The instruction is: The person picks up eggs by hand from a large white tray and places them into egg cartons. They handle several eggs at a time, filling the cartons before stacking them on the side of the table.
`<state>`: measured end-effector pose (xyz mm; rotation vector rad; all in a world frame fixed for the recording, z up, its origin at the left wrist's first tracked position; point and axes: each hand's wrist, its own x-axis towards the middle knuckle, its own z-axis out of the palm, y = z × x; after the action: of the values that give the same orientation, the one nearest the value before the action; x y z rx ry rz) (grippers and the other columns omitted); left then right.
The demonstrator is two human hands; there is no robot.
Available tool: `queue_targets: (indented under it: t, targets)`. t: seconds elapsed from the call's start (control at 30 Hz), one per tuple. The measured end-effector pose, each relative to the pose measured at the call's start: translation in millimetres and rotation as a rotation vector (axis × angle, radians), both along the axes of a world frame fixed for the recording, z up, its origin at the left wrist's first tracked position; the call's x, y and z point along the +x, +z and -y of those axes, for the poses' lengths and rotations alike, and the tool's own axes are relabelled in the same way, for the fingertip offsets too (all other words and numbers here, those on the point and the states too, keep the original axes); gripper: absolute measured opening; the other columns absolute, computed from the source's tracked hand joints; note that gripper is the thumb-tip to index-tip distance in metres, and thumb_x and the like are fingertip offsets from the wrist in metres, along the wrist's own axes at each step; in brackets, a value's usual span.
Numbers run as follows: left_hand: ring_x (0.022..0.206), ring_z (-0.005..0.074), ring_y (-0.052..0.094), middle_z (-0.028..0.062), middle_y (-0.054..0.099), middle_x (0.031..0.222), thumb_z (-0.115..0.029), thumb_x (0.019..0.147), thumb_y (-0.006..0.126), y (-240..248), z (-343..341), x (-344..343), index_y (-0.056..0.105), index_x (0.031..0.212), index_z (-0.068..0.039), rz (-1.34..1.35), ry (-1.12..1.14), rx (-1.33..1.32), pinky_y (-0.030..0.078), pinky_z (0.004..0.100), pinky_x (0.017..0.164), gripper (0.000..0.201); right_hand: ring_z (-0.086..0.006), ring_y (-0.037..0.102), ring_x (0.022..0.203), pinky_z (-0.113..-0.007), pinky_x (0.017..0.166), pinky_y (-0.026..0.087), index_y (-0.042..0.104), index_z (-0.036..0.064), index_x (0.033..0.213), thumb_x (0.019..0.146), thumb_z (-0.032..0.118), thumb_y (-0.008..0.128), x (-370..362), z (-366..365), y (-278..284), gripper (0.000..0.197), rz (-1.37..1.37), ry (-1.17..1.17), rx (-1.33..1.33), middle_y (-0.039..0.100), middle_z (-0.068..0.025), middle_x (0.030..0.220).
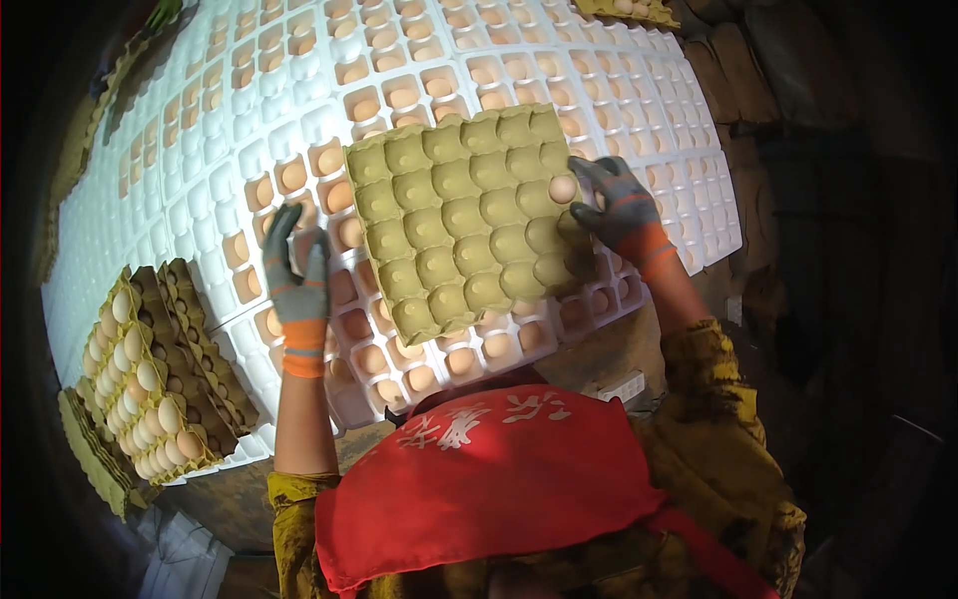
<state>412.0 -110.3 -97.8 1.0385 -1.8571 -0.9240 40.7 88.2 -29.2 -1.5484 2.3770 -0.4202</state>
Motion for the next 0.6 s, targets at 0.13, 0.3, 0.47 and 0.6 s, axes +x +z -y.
queue_targets:
  t: [0.13,0.3,0.47,0.6]
  targets:
    - [0.128,0.0213,0.056,0.0117,0.062,0.135,-0.006,0.097,0.065,22.8,-41.0,-47.9,0.058,0.135,0.001,-0.115,-0.137,0.164,0.041,0.0354,0.111,0.040,-0.0277,0.065,0.104,-0.039,0.090,0.053,0.061,0.0148,0.135,0.081,0.016,0.077,-7.0,8.3,-3.9,0.056,-0.073,0.120,0.035,0.065,-0.0098,0.115]
    - [0.111,0.0159,0.063,0.0102,0.069,0.121,-0.016,0.103,0.059,59.3,-82.9,-90.3,0.059,0.134,0.003,-0.364,-0.363,0.755,0.050,0.0284,0.098,0.037,-0.0126,0.061,0.087,-0.027,0.078,0.051,0.054,-0.0029,0.137,0.085,0.012,0.073,8.1,-2.6,27.1,0.057,1.163,-0.292,-0.325,0.064,-0.0042,0.101]
    - [0.108,0.0183,0.065,0.0103,0.069,0.120,-0.012,0.100,0.061,64.3,-113.5,-134.4,0.059,0.134,0.003,-0.292,-0.453,0.636,0.051,0.0304,0.096,0.037,-0.0138,0.060,0.083,-0.028,0.076,0.050,0.045,0.0004,0.146,0.093,0.018,0.061,13.1,-9.9,-1.0,0.059,1.554,-0.155,-0.308,0.064,-0.0082,0.099]
    - [0.127,0.0400,0.051,0.0205,0.058,0.134,-0.023,0.085,0.073,45.3,-106.4,-123.1,0.061,0.135,-0.008,0.253,-0.268,-0.173,0.037,0.0514,0.110,0.053,-0.0150,0.062,0.087,-0.029,0.077,0.053,0.051,-0.0008,0.142,0.098,0.014,0.059,4.6,15.9,-7.6,0.047,1.732,-0.141,-0.366,0.065,-0.0092,0.107]
